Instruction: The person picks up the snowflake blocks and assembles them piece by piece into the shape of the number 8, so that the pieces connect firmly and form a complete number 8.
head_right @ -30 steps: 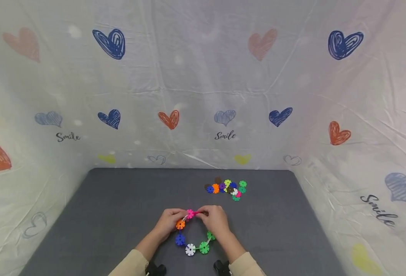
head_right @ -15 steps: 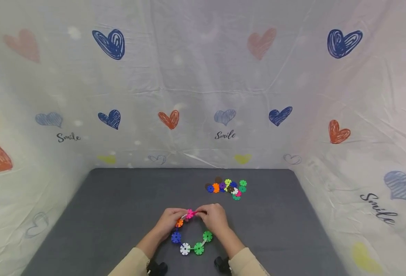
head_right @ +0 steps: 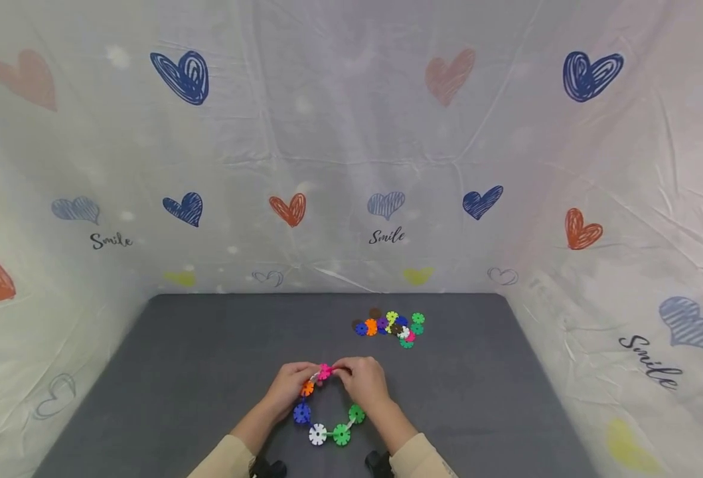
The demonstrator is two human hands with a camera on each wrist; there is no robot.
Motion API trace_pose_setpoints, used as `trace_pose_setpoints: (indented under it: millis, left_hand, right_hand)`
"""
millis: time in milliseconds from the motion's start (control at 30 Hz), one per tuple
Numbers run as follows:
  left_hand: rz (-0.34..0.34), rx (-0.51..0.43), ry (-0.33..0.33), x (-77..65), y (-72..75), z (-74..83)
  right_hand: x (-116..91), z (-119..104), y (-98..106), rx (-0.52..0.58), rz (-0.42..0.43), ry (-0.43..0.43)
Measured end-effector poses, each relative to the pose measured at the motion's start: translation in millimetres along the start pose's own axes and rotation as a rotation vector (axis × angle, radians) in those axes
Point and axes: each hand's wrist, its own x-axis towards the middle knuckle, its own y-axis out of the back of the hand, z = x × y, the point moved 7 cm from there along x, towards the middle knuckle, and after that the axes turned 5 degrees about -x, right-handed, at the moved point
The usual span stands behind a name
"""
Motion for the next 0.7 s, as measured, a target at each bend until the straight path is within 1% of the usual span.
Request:
trace_pose_setpoints:
  millis: [100, 200, 300, 400, 500, 600, 700]
  left_hand:
    - [0.035, -0.008, 0.008, 0.0, 1.3, -0.9]
    - [0.059, -0.051, 0.021, 0.5, 2.5, -1.2]
    - [0.041, -0.123, 0.038, 0.2, 2.1, -2.0]
    - [0.006, -0.161, 0.039, -1.5, 1.5, -1.9]
    - [-0.01, -0.145, 0.036, -2.4, 1.8, -1.1]
    - [-0.016, -0.118, 0.047, -1.5, 1.7, -2.0]
    - [-0.019, -0.076, 0.052, -0.6, 1.3, -3.7]
  right_hand:
    - [1, 7, -1, 0.054, -0.08, -0.048]
    - [2, 18, 3, 0.08, -0.102, -0.103]
    - [4, 35, 14, 0.076, -0.07, -0.18]
    - [5, 58, 27, 0.089, -0.036, -0.286]
    - [7, 84, 41, 0.069, 0.009, -0.387]
    - [6, 111, 53, 0.017, 0.069, -0.495]
    - [3, 135, 60, -0.023, 0.111, -0.577]
